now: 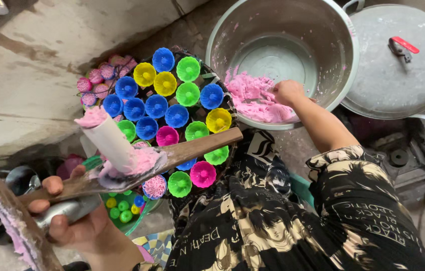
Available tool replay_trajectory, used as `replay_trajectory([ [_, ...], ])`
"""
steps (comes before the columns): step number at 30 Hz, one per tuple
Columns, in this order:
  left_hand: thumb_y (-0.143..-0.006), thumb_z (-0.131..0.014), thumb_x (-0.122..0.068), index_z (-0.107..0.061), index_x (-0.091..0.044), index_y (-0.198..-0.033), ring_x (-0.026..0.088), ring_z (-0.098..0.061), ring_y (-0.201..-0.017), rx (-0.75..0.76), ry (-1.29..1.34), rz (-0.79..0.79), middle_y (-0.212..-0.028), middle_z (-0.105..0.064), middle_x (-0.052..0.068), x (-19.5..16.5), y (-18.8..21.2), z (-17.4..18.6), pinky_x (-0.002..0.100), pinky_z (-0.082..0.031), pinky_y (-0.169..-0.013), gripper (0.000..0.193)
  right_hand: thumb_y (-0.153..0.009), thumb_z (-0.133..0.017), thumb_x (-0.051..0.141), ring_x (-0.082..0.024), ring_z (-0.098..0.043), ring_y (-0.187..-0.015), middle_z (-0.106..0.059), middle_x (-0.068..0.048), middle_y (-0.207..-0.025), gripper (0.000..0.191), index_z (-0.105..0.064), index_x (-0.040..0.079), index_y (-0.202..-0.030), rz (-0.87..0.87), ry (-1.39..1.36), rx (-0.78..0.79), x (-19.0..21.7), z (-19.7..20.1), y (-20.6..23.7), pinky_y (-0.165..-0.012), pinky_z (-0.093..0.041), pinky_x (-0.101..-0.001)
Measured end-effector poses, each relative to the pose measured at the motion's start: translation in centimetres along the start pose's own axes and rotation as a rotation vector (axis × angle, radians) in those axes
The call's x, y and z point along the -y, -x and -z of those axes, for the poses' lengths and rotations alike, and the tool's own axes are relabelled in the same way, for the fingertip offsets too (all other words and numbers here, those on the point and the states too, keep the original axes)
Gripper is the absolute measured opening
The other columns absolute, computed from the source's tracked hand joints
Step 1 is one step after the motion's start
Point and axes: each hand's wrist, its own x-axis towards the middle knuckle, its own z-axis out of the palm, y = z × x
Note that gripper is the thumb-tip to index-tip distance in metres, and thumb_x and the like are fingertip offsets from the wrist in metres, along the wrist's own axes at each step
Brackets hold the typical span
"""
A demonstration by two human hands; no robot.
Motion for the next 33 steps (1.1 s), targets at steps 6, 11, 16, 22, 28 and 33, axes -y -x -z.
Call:
replay_trajectory([
  [6, -0.101, -0.072, -0.023, -0.058, -0.021, -0.131, 0.014, -0.058, -0.119, -0.014, -0.009, 0.0, -0.119, -0.061, 0.003, 1.5, -1.0, 0.8, 0.046, -0.05, -0.114, 0.033, -0.096, -0.063, 0.05, -0.038, -0.07, -0.095, -0.075, -0.016, -0.099, 0.038, -0.081, 0.017, -0.099, 0.029, -0.088, 0.031, 2.4, -2.5, -2.1, -0.084, -0.055, -0.0495],
  [11, -0.099, -0.072, -0.024, -0.059, -0.022, -0.129, 0.016, -0.06, -0.119, -0.006, -0.028, 0.022, -0.122, -0.063, 0.005, 1.3, -1.4, 1.1, 0.047, -0.049, -0.116, 0.032, -0.09, -0.068, 0.055, -0.036, -0.071, -0.085, -0.075, -0.014, -0.089, 0.042, -0.081, 0.015, -0.096, -0.005, -0.203, 0.062, 3.9, -3.6, -2.5, -0.079, -0.055, -0.0482],
  [16, -0.099, -0.073, -0.023, -0.059, -0.022, -0.126, 0.018, -0.06, -0.119, 0.002, 0.019, 0.044, -0.122, -0.061, 0.004, 0.7, -0.8, 1.0, 0.046, -0.049, -0.116, 0.031, -0.088, -0.071, 0.06, -0.023, -0.07, -0.064, -0.073, -0.009, -0.071, 0.053, -0.08, 0.008, -0.088, -0.131, -0.384, 0.23, 4.9, -3.0, -1.0, -0.063, -0.056, -0.0389],
  [22, -0.098, -0.073, -0.021, -0.059, -0.019, -0.127, 0.016, -0.054, -0.119, -0.01, -0.021, -0.01, -0.121, -0.057, 0.0, 0.1, -0.3, 0.4, 0.05, -0.051, -0.112, 0.032, -0.088, -0.08, 0.033, -0.012, -0.051, -0.051, -0.063, -0.005, -0.063, 0.034, -0.077, 0.001, -0.098, -0.177, -0.778, 0.306, 4.5, -2.4, 1.5, -0.047, -0.04, -0.0301],
  [28, -0.099, -0.073, -0.017, -0.058, -0.015, -0.125, 0.017, -0.054, -0.121, 0.07, 0.024, -0.009, -0.119, -0.053, 0.004, 0.4, 0.2, 0.6, 0.055, -0.051, -0.113, 0.03, -0.092, -0.071, 0.011, -0.006, -0.049, -0.055, -0.064, 0.0, -0.071, 0.024, -0.077, 0.0, -0.112, -0.171, -0.977, 0.418, 0.7, 4.8, 5.3, -0.048, -0.037, -0.0233],
  [33, -0.096, -0.072, -0.012, -0.057, -0.014, -0.128, 0.032, -0.066, -0.128, 0.166, 0.067, 0.203, -0.128, -0.049, 0.003, 4.7, -0.8, -0.4, 0.041, -0.053, -0.109, 0.035, -0.1, -0.065, 0.018, -0.007, -0.046, -0.057, -0.057, -0.001, -0.07, 0.027, -0.076, -0.002, -0.114, -0.05, -0.955, 0.351, -2.2, 15.5, 11.0, -0.048, -0.034, -0.0237],
])
